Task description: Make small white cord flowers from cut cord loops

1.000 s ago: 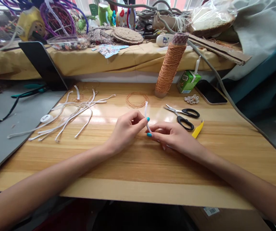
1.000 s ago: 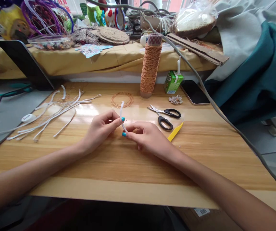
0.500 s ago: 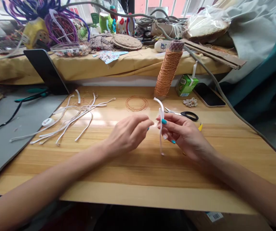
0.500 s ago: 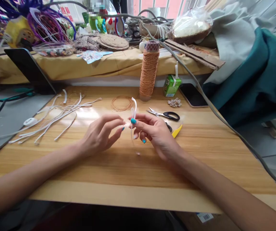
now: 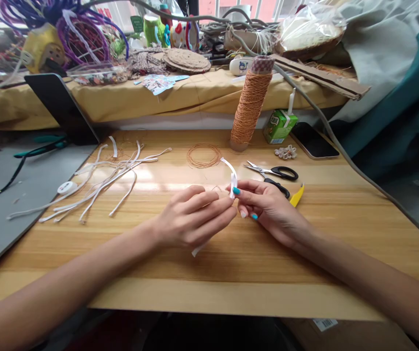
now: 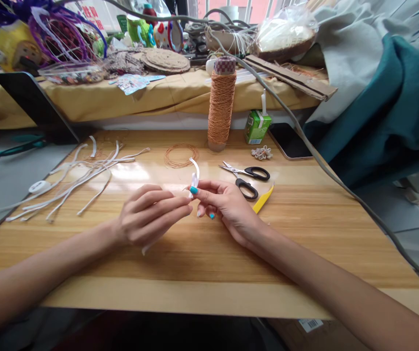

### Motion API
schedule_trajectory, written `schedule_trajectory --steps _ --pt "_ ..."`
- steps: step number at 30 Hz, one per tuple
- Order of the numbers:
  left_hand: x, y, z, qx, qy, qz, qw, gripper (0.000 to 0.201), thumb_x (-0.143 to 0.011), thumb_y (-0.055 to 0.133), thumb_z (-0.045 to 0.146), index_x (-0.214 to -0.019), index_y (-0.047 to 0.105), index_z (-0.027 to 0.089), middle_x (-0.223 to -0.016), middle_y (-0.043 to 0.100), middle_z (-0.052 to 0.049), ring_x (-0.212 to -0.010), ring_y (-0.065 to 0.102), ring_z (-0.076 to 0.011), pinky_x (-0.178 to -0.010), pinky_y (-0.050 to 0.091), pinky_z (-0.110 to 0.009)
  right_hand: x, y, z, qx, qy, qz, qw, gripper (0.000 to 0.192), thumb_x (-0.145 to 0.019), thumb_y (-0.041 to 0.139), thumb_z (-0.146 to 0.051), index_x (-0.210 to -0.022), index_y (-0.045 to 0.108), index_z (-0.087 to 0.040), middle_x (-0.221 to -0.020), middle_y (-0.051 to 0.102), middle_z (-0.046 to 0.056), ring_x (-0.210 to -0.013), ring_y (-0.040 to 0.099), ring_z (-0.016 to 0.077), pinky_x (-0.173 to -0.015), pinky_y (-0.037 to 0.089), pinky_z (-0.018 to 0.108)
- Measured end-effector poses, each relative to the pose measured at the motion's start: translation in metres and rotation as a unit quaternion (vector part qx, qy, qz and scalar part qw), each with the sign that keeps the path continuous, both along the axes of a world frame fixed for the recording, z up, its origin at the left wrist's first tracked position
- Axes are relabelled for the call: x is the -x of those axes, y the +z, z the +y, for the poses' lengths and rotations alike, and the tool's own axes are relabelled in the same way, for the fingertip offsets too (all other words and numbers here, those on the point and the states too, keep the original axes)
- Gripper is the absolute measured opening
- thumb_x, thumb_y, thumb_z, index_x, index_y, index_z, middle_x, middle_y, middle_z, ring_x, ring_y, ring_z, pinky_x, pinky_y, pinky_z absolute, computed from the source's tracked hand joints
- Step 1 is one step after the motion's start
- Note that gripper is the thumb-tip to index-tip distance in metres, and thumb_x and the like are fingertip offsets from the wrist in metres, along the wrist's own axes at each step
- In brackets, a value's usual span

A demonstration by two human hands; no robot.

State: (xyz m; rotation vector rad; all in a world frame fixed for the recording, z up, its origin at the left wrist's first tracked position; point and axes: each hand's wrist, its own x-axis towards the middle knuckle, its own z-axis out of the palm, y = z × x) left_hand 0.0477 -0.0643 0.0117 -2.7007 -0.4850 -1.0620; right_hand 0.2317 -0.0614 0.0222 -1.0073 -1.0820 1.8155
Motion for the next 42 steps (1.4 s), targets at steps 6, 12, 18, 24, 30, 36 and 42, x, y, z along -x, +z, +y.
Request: schedule_trajectory --steps 6,12,18,24,30,36,42 --pt "-0.012 0.005 -0.003 0.155 0.011 -0.115 0.981 0.016 -0.076 0.053 0.010 -0.091 0.058 0.016 -0.077 0.066 -0.003 -0.066 0.055 -0.0100 -0.060 0.045 -0.022 0.000 0.000 0.000 -0.016 0.008 -0.005 1.000 0.019 -0.060 0.071 -0.026 -0.076 0.066 -0.017 -0.060 0.057 -0.004 -0.046 0.045 0.0022 -0.045 0.031 0.017" --pt "-0.019 0.011 -0.004 0.453 0.057 -0.259 0.851 0.010 -0.076 0.056 0.024 -0.076 0.060 0.015 -0.075 0.062 -0.002 -0.068 0.058 -0.0097 -0.061 0.047 -0.020 0.001 -0.001 0.000 -0.011 0.027 -0.029 0.999 0.020 -0.061 0.069 -0.031 -0.070 0.063 -0.015 -0.065 0.061 -0.001 -0.044 0.048 0.0027 -0.042 0.031 0.018" --pt "-0.020 0.010 0.002 0.584 0.025 -0.290 0.757 0.010 -0.072 0.060 0.025 -0.071 0.059 0.015 -0.070 0.062 -0.001 -0.063 0.057 -0.0099 -0.057 0.045 -0.021 0.000 -0.001 0.000 -0.002 0.042 -0.029 0.999 0.024 -0.061 0.069 -0.034 -0.063 0.058 -0.013 -0.060 0.061 -0.001 -0.042 0.052 0.0040 -0.041 0.033 0.017" --pt "-0.020 0.007 0.004 0.625 -0.018 -0.285 0.727 0.010 -0.073 0.059 0.024 -0.072 0.058 0.014 -0.069 0.060 0.000 -0.067 0.056 -0.0093 -0.064 0.043 -0.021 0.001 -0.002 0.001 -0.003 0.059 -0.025 0.998 0.025 -0.059 0.070 -0.034 -0.063 0.058 -0.012 -0.056 0.060 -0.002 -0.043 0.055 0.0051 -0.038 0.034 0.015" --pt "-0.020 0.003 0.008 0.662 0.014 -0.296 0.689 0.020 -0.067 0.064 0.028 -0.076 0.055 0.014 -0.068 0.053 0.002 -0.058 0.047 -0.0068 -0.049 0.035 -0.018 0.000 -0.005 0.002 -0.009 0.082 -0.013 0.997 0.023 -0.062 0.069 -0.032 -0.065 0.058 -0.012 -0.056 0.061 -0.002 -0.043 0.056 0.0057 -0.043 0.041 0.016" --pt "-0.017 0.004 0.010 0.718 0.013 -0.264 0.644 0.024 -0.068 0.064 0.031 -0.085 0.058 0.015 -0.072 0.056 0.000 -0.059 0.046 -0.0065 -0.048 0.031 -0.017 -0.001 -0.004 0.004 -0.016 0.103 -0.008 0.994 0.020 -0.065 0.067 -0.029 -0.065 0.057 -0.012 -0.057 0.062 -0.003 -0.044 0.057 0.0055 -0.044 0.042 0.016" --pt "-0.015 0.006 0.010 0.764 -0.027 -0.275 0.583 0.020 -0.068 0.063 0.029 -0.080 0.061 0.013 -0.070 0.058 0.000 -0.058 0.045 -0.0049 -0.051 0.032 -0.017 -0.002 -0.003 0.005 -0.021 0.129 -0.018 0.991 0.022 -0.066 0.067 -0.030 -0.064 0.057 -0.011 -0.055 0.061 -0.002 -0.042 0.057 0.0056 -0.039 0.039 0.014"
